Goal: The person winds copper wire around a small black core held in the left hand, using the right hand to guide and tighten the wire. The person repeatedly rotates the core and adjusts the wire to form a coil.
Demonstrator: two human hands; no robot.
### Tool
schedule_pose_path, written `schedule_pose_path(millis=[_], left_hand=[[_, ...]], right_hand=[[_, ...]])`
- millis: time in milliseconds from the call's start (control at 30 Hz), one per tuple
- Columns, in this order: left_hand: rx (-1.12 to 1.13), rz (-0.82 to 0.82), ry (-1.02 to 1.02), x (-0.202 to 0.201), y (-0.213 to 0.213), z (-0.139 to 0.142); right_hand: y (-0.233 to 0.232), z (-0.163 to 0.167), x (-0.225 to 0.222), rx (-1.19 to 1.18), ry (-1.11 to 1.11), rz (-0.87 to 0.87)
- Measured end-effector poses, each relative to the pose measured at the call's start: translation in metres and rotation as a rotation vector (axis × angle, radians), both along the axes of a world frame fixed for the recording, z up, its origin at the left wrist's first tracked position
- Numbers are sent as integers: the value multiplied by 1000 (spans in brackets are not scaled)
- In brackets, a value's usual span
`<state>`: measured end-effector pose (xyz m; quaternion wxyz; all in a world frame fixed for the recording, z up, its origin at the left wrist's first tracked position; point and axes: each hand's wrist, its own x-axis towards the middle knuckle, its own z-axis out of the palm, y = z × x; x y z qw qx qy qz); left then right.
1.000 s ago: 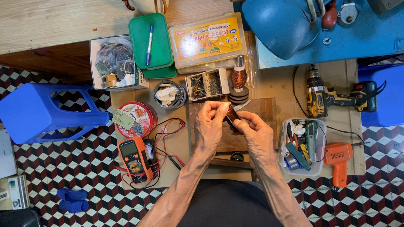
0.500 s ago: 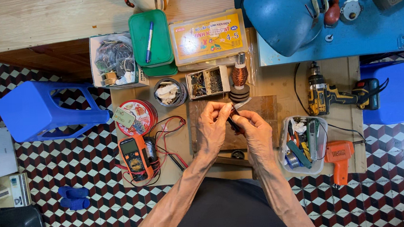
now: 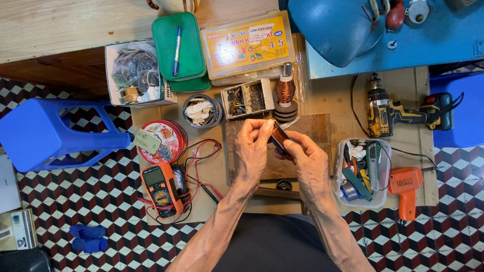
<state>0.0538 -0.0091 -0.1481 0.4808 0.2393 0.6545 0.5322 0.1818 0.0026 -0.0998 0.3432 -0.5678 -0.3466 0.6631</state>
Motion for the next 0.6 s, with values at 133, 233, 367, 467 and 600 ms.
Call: schedule_pose_path(millis=[133,233,367,467,600], left_hand=[[64,42,9,3,-2,3],[42,24,44,3,-5,6],[54,16,-6,9,-7,11],[64,8,-49,9,-8,12],[108,19,-22,11,-9,9]], right_hand=[[-5,-11,-5,-17,58,-59],[-6,-20,-5,-9,78,-76],[-4,-28,-2,-59,137,-118],[-4,-32,-2,-79,158,-133],[-4,-34,-4,-80,165,-141]])
